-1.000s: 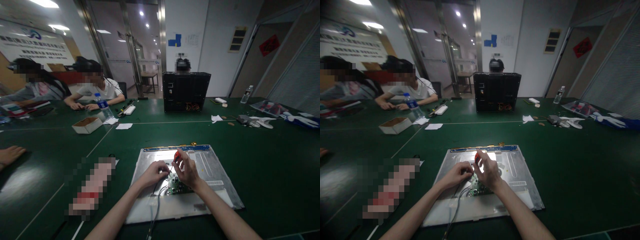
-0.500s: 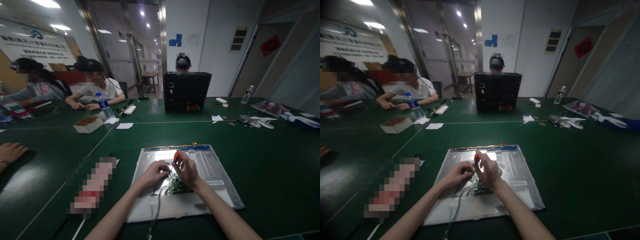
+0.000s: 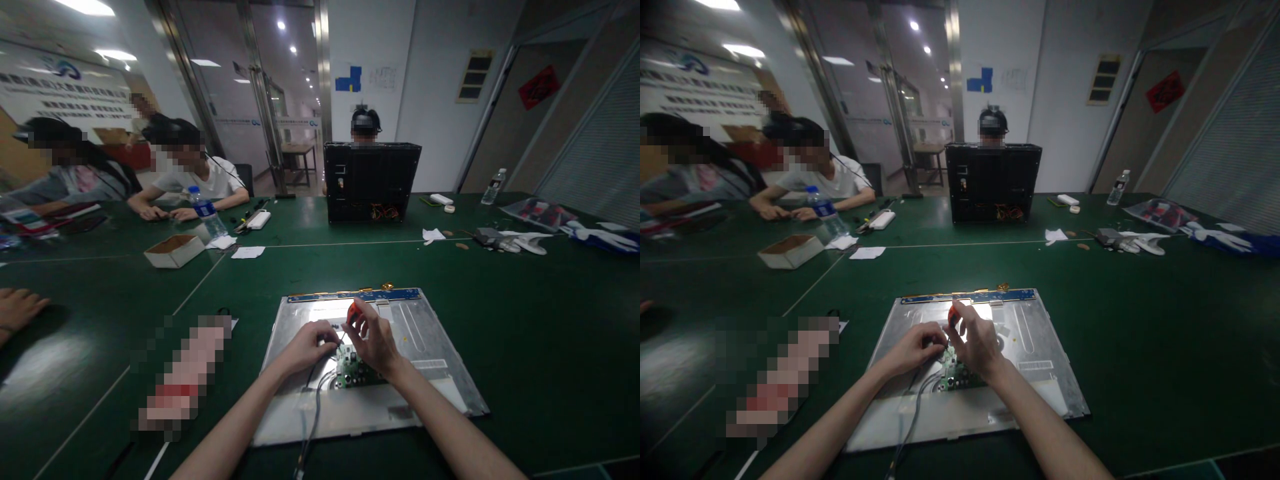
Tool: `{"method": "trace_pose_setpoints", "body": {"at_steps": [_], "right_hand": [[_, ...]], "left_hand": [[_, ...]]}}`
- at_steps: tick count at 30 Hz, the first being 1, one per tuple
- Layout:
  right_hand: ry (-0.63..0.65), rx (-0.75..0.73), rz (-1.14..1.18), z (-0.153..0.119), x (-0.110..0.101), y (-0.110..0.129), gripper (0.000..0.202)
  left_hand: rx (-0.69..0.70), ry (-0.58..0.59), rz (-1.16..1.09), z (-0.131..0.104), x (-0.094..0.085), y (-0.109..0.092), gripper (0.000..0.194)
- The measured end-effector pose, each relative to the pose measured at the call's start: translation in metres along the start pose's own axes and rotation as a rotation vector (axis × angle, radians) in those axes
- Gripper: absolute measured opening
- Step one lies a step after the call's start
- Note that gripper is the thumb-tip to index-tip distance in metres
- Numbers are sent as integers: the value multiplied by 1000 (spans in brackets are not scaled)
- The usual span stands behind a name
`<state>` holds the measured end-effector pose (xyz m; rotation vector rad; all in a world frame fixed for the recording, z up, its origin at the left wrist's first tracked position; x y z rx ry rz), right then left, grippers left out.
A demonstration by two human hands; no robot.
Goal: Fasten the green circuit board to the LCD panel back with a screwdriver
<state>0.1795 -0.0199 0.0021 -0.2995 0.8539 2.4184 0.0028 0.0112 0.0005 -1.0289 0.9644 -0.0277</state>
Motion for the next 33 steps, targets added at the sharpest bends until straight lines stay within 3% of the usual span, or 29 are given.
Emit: {"method": "trace_pose_setpoints", "body": {"at_steps": [33], "right_hand": [[11,20,1,1,-1,5,63]], "left_hand": [[-1,-6,-5,-1,0,-2,9]]}}
Point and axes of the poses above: each hand's wrist, its own z-axis towards the middle knuckle, its own x-axis out of the palm, y = z × x, the point moved 1 cm from there along z, towards the middle knuckle, and after that the axes turned 10 degrees about x, right-handed, at the moved point
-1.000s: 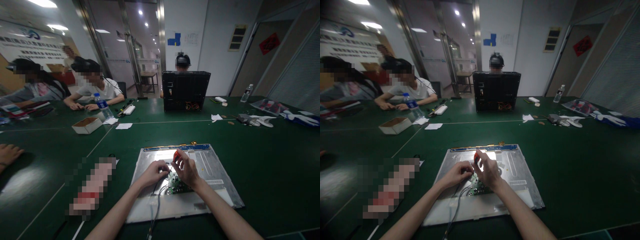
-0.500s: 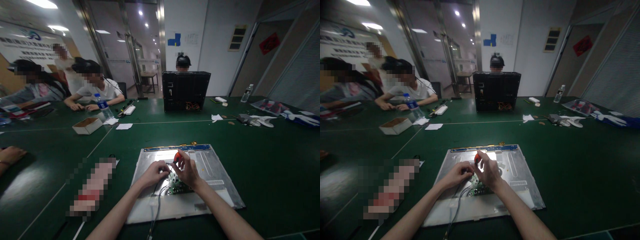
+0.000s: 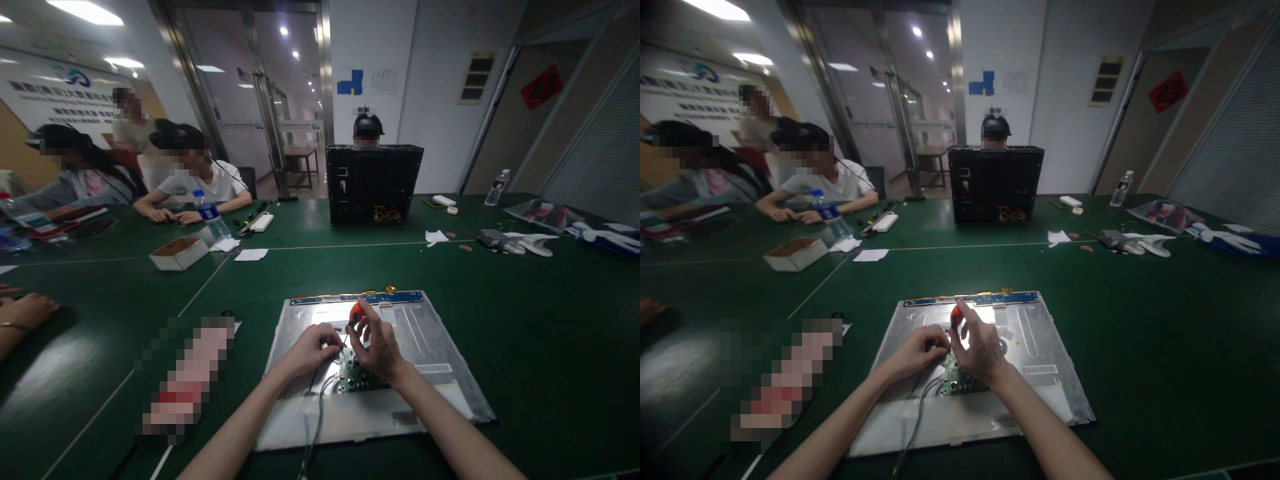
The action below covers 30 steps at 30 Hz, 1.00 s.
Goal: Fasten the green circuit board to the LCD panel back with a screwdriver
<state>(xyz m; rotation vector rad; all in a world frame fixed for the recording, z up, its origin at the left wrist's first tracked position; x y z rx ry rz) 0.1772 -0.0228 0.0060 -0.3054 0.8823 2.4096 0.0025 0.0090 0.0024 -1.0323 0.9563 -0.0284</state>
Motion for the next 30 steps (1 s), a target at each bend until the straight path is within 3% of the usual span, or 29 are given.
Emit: {"method": "trace_pose_setpoints", "body": {"at_steps": [11,20,30], "right_hand": [[14,2,-18,-2,0,-2,56],[8,40,-6,-2,1,-2,58],[7,-13,-14,-3,2,-2,58]], "left_hand": [[14,5,8,1,3,9,7],[14,3,16,1,1,4,6],[11,14,31,0,0,2,9]]}}
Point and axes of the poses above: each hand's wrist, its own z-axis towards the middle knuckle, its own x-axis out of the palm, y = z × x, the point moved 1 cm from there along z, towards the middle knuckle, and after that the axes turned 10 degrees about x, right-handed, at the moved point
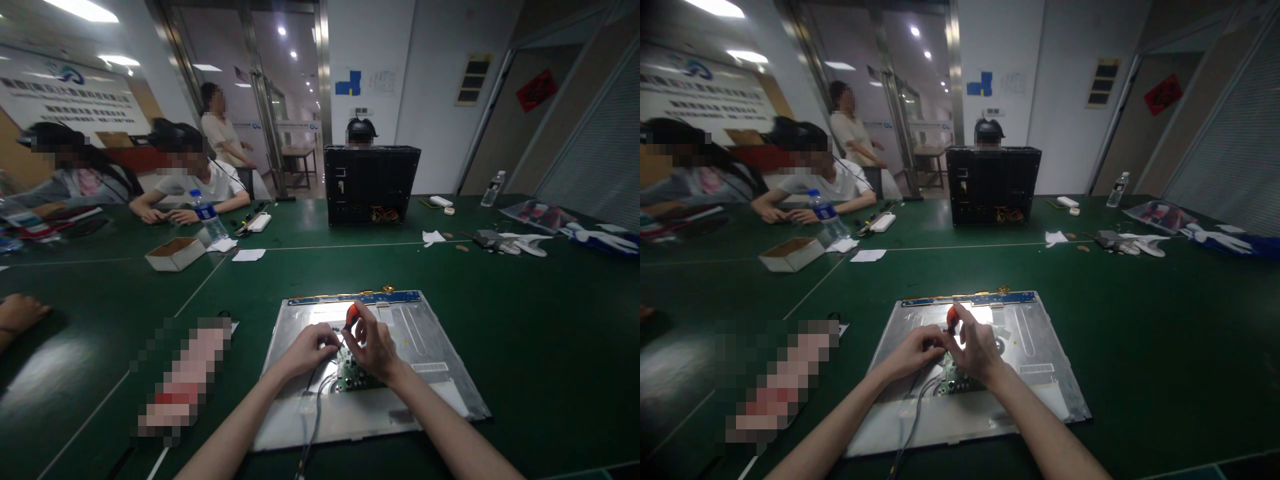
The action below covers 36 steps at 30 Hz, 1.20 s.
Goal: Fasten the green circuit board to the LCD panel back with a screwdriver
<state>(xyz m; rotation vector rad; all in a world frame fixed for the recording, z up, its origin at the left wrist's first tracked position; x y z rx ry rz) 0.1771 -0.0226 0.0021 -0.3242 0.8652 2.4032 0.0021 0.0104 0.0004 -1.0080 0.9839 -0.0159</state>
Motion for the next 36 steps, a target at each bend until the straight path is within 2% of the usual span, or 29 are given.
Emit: {"method": "trace_pose_setpoints", "body": {"at_steps": [17,36], "right_hand": [[-22,-1,-15,1,0,-1,58],[61,64,-3,2,-5,-8,62]], "left_hand": [[-1,-20,-25,0,0,-2,10],[35,10,-9,5,3,12,7]]}}
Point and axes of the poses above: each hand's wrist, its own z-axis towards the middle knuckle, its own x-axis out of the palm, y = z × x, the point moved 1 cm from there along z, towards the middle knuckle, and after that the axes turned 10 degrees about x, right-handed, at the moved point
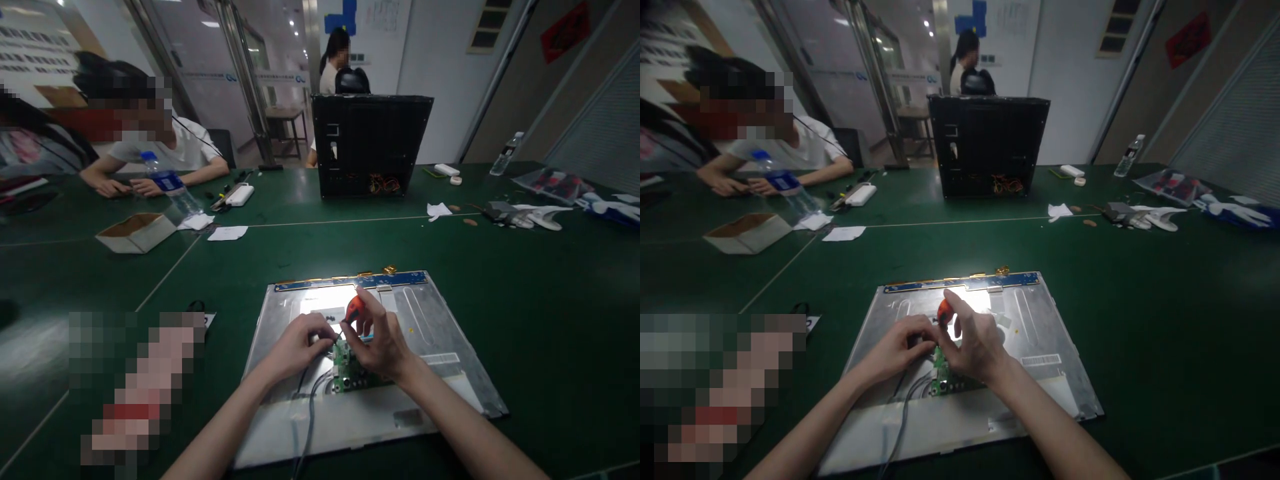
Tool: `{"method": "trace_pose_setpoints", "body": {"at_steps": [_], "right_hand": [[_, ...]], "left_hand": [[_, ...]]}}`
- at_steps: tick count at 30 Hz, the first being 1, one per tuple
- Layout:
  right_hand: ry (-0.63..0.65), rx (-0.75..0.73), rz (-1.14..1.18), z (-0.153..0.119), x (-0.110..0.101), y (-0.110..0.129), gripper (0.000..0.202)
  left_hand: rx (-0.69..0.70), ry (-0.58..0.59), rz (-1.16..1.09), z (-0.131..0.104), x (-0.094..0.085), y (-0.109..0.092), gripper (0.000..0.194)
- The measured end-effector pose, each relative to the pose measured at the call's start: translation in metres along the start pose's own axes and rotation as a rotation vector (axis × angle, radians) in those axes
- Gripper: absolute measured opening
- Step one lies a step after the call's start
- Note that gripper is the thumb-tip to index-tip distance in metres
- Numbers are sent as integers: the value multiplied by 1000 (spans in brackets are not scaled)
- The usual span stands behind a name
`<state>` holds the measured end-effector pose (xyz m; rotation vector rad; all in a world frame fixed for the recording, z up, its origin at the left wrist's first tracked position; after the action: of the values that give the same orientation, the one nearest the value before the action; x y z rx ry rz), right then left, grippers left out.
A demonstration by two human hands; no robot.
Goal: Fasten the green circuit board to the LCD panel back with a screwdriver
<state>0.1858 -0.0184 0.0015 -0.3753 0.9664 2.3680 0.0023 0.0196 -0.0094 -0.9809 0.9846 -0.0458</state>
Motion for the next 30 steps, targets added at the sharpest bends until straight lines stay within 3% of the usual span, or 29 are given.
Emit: {"method": "trace_pose_setpoints", "body": {"at_steps": [6,12,19,30], "right_hand": [[206,-78,28,21,-15,2,51],[358,-161,-58,54,-28,19,15],[609,-183,-278,69,-37,29,18],[725,-100,-218,79,-49,20,12]], "left_hand": [[-40,18,4,1,2,3,6],[-107,5,-17,1,3,4,12],[-47,-14,28,-1,6,6,15],[-44,20,6,0,1,0,8]]}}
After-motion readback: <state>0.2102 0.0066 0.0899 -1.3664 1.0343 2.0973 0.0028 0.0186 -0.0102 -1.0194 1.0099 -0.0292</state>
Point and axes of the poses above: each hand's wrist, its own z-axis towards the middle knuckle, its own x-axis out of the palm, y = z × x, the point moved 1 cm from there along z, towards the middle knuckle, and after that the axes turned 10 degrees about x, right-handed, at the moved point
